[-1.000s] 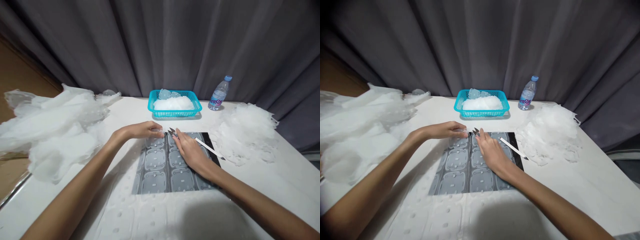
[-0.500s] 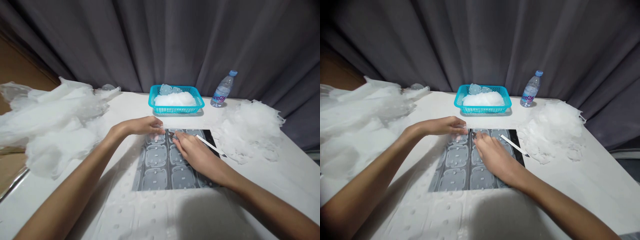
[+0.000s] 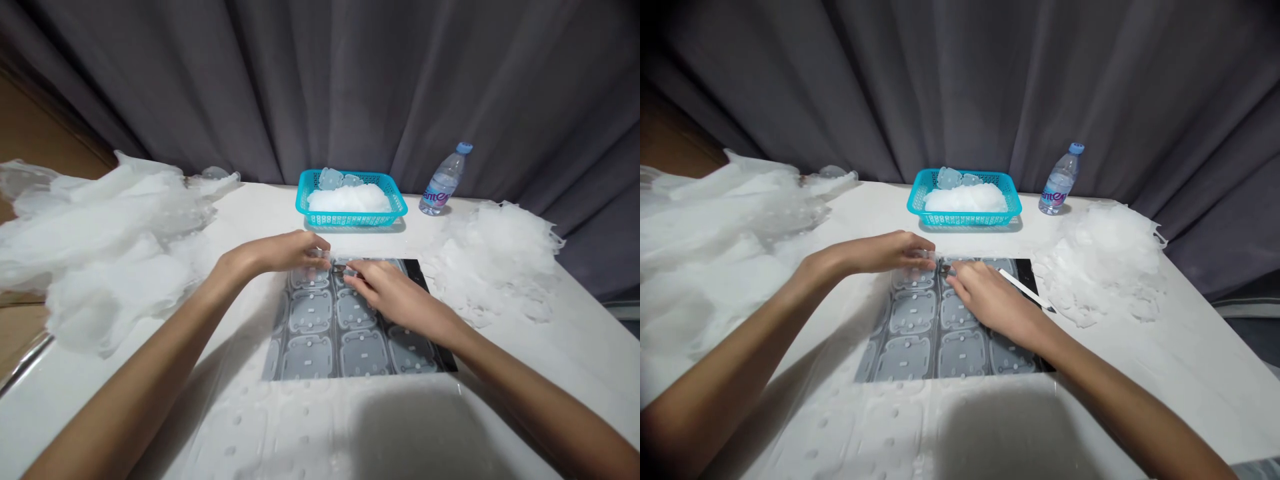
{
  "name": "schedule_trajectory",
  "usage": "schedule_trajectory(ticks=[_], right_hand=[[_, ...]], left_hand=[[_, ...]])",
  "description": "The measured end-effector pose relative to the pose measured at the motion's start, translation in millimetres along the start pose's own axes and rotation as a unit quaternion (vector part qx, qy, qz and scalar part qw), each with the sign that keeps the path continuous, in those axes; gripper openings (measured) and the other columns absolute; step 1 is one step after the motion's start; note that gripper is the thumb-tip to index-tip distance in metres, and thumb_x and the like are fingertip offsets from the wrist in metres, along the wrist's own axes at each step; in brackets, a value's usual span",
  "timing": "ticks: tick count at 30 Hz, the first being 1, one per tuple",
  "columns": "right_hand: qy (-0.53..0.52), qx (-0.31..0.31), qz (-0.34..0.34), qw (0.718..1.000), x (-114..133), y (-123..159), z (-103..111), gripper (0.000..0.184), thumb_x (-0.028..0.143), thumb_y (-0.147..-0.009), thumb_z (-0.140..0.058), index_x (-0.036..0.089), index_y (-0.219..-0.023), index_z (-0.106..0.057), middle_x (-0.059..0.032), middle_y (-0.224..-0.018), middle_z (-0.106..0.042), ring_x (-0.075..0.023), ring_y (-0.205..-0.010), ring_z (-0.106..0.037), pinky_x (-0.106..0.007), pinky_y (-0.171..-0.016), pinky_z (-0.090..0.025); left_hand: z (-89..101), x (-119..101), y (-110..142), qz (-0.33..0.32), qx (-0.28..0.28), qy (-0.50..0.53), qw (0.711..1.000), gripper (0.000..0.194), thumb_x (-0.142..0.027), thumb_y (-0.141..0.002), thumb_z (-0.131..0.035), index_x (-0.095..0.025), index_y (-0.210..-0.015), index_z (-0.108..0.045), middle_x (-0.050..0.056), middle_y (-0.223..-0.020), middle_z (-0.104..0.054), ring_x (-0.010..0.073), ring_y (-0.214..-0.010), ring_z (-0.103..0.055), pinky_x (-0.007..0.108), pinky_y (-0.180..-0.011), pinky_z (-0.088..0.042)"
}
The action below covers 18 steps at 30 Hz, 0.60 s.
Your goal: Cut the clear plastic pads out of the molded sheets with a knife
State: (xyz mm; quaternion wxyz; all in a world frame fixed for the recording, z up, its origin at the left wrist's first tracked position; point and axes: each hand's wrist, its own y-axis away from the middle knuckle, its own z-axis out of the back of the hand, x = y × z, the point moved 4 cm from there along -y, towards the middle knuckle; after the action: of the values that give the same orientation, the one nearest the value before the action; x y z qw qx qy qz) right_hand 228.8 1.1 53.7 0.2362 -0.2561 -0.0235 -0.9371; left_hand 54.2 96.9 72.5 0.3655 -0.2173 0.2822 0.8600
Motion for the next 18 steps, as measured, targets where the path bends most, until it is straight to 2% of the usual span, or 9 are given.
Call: schedule_trajectory(ticks=[3, 6, 9, 12, 14, 18], right_hand=[[0.0, -0.002, 0.014, 1.0, -2, -1, 0, 0.019, 0.03, -0.109, -0.045, 0.019, -0.102, -0.059, -0.0079, -0.099, -0.069, -0.0215, -0.091, -0.062, -0.031, -0.075, -0.037], [-0.013, -0.008, 0.012, 1.0, -2, -2, 6, 0.018, 0.029, -0.108, -0.047, 0.018, -0.101, -0.059, -0.0075, -0.098, -0.068, -0.0205, -0.091, -0.06, -0.031, -0.077, -0.037], [-0.046, 0.017, 0.0, 0.999, -1, -5, 12, 0.02, 0.027, -0.108, -0.048, 0.018, -0.092, -0.057, -0.0034, -0.085, -0.063, -0.0164, -0.078, -0.057, -0.029, -0.071, -0.035], [-0.074, 0.05, -0.004, 0.996, 1, -7, 18, 0.021, 0.025, -0.107, -0.05, 0.019, -0.088, -0.056, 0.0004, -0.077, -0.059, -0.0132, -0.068, -0.052, -0.027, -0.067, -0.033], [-0.066, 0.06, 0.001, 0.996, 3, -8, 21, 0.021, 0.024, -0.106, -0.051, 0.018, -0.087, -0.056, 0.0, -0.079, -0.061, -0.013, -0.069, -0.053, -0.027, -0.067, -0.033], [-0.037, 0.042, 0.013, 0.998, 4, -9, 21, 0.016, 0.022, -0.106, -0.051, 0.016, -0.096, -0.061, -0.0063, -0.096, -0.069, -0.0169, -0.084, -0.06, -0.029, -0.074, -0.036]], left_hand=[[-0.6, 0, 0, 0.014, -0.009, -0.021, 1.0, 0.025, -0.041, -0.094, -0.059, -0.02, -0.082, -0.063, 0.002, -0.07, -0.073, 0.0172, -0.066, -0.067, 0.025, -0.062, -0.043], [-0.3, -2, 1, 0.0, -0.017, -0.044, 0.999, 0.025, -0.038, -0.095, -0.058, -0.02, -0.079, -0.062, 0.001, -0.07, -0.072, 0.0156, -0.063, -0.064, 0.025, -0.061, -0.041], [0.6, -6, 2, -0.015, -0.03, -0.078, 0.996, 0.026, -0.036, -0.096, -0.057, -0.02, -0.075, -0.06, 0.0, -0.07, -0.07, 0.0144, -0.062, -0.061, 0.025, -0.06, -0.038], [1.0, -9, 4, 0.004, -0.04, -0.099, 0.994, 0.024, -0.035, -0.095, -0.057, -0.02, -0.077, -0.063, -0.001, -0.072, -0.07, 0.0143, -0.062, -0.06, 0.025, -0.059, -0.036], [0.9, -12, 6, 0.015, -0.045, -0.112, 0.993, 0.023, -0.035, -0.095, -0.057, -0.021, -0.078, -0.065, 0.0, -0.072, -0.07, 0.0146, -0.062, -0.059, 0.026, -0.059, -0.034], [0.3, -18, 7, 0.014, -0.055, -0.148, 0.987, 0.021, -0.035, -0.096, -0.055, -0.023, -0.087, -0.07, 0.001, -0.081, -0.073, 0.0161, -0.066, -0.062, 0.027, -0.061, -0.035]])
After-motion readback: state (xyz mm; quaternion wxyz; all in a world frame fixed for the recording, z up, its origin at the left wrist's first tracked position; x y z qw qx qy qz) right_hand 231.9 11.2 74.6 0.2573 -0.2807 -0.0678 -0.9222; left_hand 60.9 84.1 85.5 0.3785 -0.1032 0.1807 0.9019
